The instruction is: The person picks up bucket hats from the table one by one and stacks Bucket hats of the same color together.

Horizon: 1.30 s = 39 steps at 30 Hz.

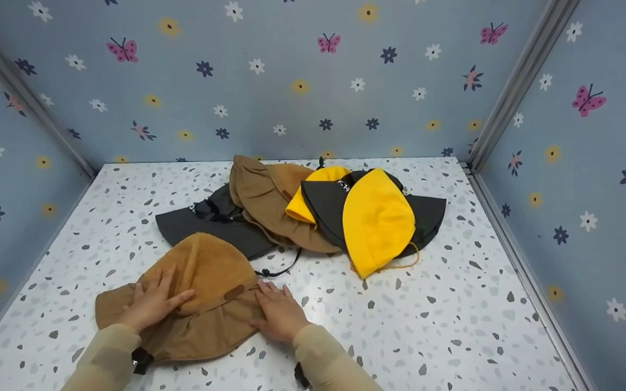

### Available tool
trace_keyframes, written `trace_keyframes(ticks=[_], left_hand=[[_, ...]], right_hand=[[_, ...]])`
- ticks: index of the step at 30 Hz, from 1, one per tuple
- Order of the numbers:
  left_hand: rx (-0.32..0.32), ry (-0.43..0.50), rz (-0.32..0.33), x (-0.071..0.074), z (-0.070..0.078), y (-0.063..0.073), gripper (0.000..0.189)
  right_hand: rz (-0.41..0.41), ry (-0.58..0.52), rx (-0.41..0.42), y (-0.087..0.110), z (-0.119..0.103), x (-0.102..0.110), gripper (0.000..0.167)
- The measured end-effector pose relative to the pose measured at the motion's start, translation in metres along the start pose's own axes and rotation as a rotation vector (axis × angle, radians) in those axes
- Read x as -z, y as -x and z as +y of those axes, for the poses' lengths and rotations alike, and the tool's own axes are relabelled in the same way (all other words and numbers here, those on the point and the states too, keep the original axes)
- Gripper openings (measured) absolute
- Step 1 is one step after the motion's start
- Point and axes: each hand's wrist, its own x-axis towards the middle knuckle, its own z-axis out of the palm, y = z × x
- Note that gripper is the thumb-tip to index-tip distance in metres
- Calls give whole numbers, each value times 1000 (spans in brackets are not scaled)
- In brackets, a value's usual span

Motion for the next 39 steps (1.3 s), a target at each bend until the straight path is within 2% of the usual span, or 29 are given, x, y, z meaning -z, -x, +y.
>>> trace_keyframes(ticks=[9, 15, 17, 20, 24, 28, 33, 39], left_hand=[[-6, 1, 11, 1, -1, 0, 94], [-2, 19, 12, 1, 3, 4, 94], [-10, 26, 20, 1, 5, 5, 94], [-39, 24, 51, 3, 10, 6, 91], [-88, 5, 110, 6, 19, 7, 85], [-127, 12, 163, 9, 27, 7, 84], [-204, 42, 255, 4, 38, 3, 83], [-282, 39, 344, -1, 51, -2, 79]], right_hand=[[29, -42, 38, 0, 1, 2, 69], [55, -166, 20, 5, 3, 10, 63], [107, -220, 9, 8, 4, 17, 58], [270, -322, -9, 11, 12, 28, 46], [523, -492, -81, 15, 30, 45, 32], [672, -653, -215, 21, 47, 65, 32], [750, -877, -397, 31, 67, 86, 38], [791, -1136, -525, 47, 87, 107, 52]])
